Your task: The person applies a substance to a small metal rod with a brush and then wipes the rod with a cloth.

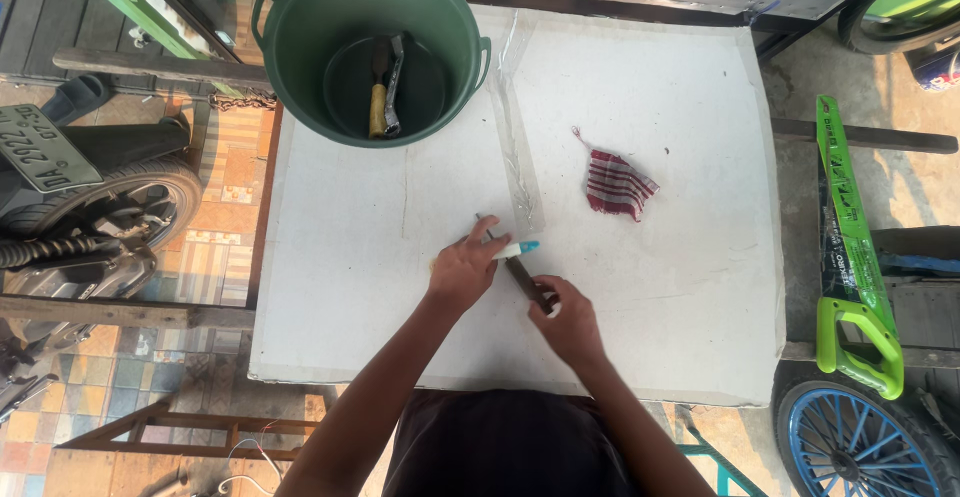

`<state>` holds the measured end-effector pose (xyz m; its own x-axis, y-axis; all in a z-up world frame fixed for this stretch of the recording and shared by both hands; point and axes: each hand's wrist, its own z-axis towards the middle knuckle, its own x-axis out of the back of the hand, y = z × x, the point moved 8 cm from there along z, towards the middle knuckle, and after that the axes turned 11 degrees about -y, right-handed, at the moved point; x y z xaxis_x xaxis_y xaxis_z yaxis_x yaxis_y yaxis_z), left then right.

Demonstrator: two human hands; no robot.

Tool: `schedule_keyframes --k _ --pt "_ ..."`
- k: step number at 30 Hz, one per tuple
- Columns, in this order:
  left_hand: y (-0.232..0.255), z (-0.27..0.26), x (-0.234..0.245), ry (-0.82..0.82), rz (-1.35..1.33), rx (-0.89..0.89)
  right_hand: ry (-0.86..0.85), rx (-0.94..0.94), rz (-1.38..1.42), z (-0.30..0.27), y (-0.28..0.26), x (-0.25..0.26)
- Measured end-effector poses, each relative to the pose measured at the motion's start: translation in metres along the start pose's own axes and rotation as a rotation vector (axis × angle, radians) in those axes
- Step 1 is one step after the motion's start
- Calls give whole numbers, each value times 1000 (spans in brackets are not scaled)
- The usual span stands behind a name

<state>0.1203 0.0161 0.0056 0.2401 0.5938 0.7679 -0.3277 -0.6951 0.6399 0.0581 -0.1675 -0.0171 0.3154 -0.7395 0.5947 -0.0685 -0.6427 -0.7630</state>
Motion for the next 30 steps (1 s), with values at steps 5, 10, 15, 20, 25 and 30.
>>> schedule_keyframes --k 5,10,15,20,25,30 --pt "-9 -1 -10 -143 29 64 -22 -39 137 37 51 31" --pt "0 -19 -27 -391 -115 374 82 -204 532 90 57 55" --pt "4 -37 -31 -255 -267 469 -50 76 204 138 12 24" --pt "-31 -39 -50 -23 -565 488 -47 91 79 133 -2 24" --pt "-49 -15 -69 26 -1288 468 -31 24 122 87 -12 45" --pt "-3 36 -36 -64 -1481 286 -379 36 290 75 -31 26"
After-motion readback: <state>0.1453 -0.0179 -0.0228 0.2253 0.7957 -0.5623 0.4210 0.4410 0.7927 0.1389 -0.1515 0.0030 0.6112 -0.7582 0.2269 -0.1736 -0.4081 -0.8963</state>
